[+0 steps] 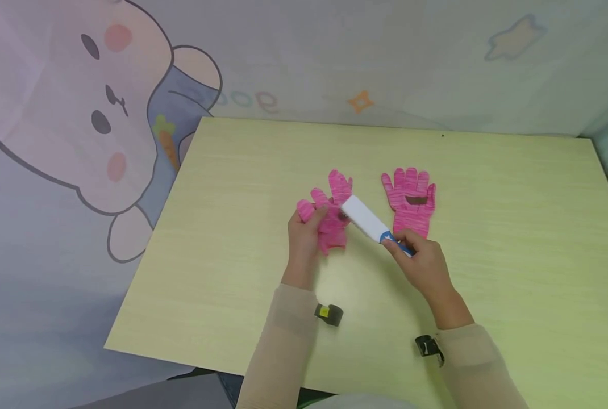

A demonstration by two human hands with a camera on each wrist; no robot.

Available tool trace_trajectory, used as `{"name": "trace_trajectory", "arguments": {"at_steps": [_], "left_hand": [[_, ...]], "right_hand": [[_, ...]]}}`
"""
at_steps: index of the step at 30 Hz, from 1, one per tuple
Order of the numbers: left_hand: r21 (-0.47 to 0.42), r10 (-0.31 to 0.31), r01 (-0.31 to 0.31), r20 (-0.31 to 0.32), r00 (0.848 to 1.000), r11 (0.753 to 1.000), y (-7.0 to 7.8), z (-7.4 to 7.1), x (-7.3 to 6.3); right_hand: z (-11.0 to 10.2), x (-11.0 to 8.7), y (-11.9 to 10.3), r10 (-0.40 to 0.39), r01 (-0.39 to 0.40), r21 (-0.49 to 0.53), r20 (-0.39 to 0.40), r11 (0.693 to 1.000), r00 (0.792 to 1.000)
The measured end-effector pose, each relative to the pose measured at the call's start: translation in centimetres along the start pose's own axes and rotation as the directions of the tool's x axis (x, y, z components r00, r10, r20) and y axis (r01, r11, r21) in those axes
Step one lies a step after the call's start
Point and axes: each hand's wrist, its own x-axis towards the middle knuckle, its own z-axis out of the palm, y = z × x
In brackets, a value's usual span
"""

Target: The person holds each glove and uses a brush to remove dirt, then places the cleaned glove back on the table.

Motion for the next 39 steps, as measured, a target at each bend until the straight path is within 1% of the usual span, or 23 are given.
{"name": "trace_trajectory", "arguments": {"at_steps": [5, 8, 12, 15, 17, 20, 22, 25, 27, 29, 31, 32, 33, 35, 36, 37, 39], "left_hand": [[-0.051, -0.01, 0.009, -0.024, 1.0, 0.999, 0.1, -0.1, 0.2], [-0.06, -0.008, 0.007, -0.027, 1.0, 0.998, 0.0, -0.1, 0.3], [0.027, -0.03, 0.029, 0.023, 0.999, 0.999, -0.1, -0.1, 0.2], [0.117, -0.045, 0.038, 0.051, 0.998, 0.992, 0.0, -0.1, 0.0], [0.139, -0.037, 0.03, 0.046, 0.998, 0.99, 0.1, -0.1, -0.1], [0.145, -0.023, 0.021, 0.009, 1.0, 0.989, 0.4, -0.1, -0.1], [0.13, -0.021, 0.023, -0.016, 1.0, 0.991, 0.4, -0.3, 0.1], [0.09, -0.026, 0.029, -0.028, 0.999, 0.996, 0.3, -0.4, 0.5], [0.037, -0.05, 0.05, -0.002, 0.999, 0.998, 0.2, -0.4, 0.7], [-0.008, -0.088, 0.088, 0.034, 0.996, 0.996, 0.1, -0.4, 0.8], [-0.038, -0.139, 0.142, 0.08, 0.987, 0.989, 0.0, -0.5, 0.8], [-0.058, -0.161, 0.169, 0.114, 0.98, 0.984, -0.1, -0.5, 0.9], [-0.063, -0.185, 0.195, 0.143, 0.972, 0.979, -0.2, -0.5, 0.9], [-0.054, -0.23, 0.246, 0.21, 0.95, 0.968, -0.3, -0.6, 0.9], [-0.037, -0.254, 0.271, 0.246, 0.935, 0.962, -0.3, -0.6, 0.9], [-0.025, -0.277, 0.297, 0.293, 0.915, 0.955, -0.3, -0.6, 0.8], [0.049, -0.324, 0.331, 0.377, 0.867, 0.942, -0.2, -0.7, 0.5]], "right_hand": [[-0.2, -0.1, 0.3, -0.018, 0.019, 0.012, -0.01, 1.0, 1.0], [-0.4, -0.1, 0.2, 0.006, -0.005, 0.05, -0.013, 0.999, 1.0], [-0.5, 0.1, -0.1, 0.059, -0.06, 0.106, 0.008, 0.993, 0.998], [-0.4, 0.3, -0.5, 0.068, -0.073, 0.115, 0.046, 0.991, 0.997], [-0.4, 0.3, -0.5, 0.068, -0.075, 0.11, 0.073, 0.991, 0.995], [-0.5, 0.1, -0.4, 0.066, -0.076, 0.09, 0.109, 0.993, 0.992], [-0.6, 0.0, -0.2, 0.063, -0.074, 0.084, 0.123, 0.994, 0.99], [-0.9, -0.1, 0.0, 0.053, -0.066, 0.104, 0.117, 0.992, 0.992], [-1.0, -0.1, 0.1, 0.053, -0.064, 0.13, 0.091, 0.989, 0.994], [-1.1, 0.0, 0.2, 0.052, -0.06, 0.164, 0.055, 0.985, 0.997], [-1.2, 0.1, 0.2, 0.044, -0.047, 0.185, 0.017, 0.982, 0.999], [-1.2, 0.2, 0.2, 0.04, -0.039, 0.198, 0.001, 0.979, 0.999], [-1.2, 0.2, 0.2, 0.038, -0.035, 0.208, -0.011, 0.978, 0.999], [-1.1, 0.3, 0.1, 0.057, -0.05, 0.241, -0.021, 0.969, 0.998], [-1.1, 0.4, 0.1, 0.08, -0.075, 0.255, -0.011, 0.964, 0.997], [-1.0, 0.5, 0.0, 0.109, -0.107, 0.261, 0.007, 0.959, 0.994], [-0.9, 0.6, -0.2, 0.171, -0.18, 0.278, 0.059, 0.944, 0.984]]}}
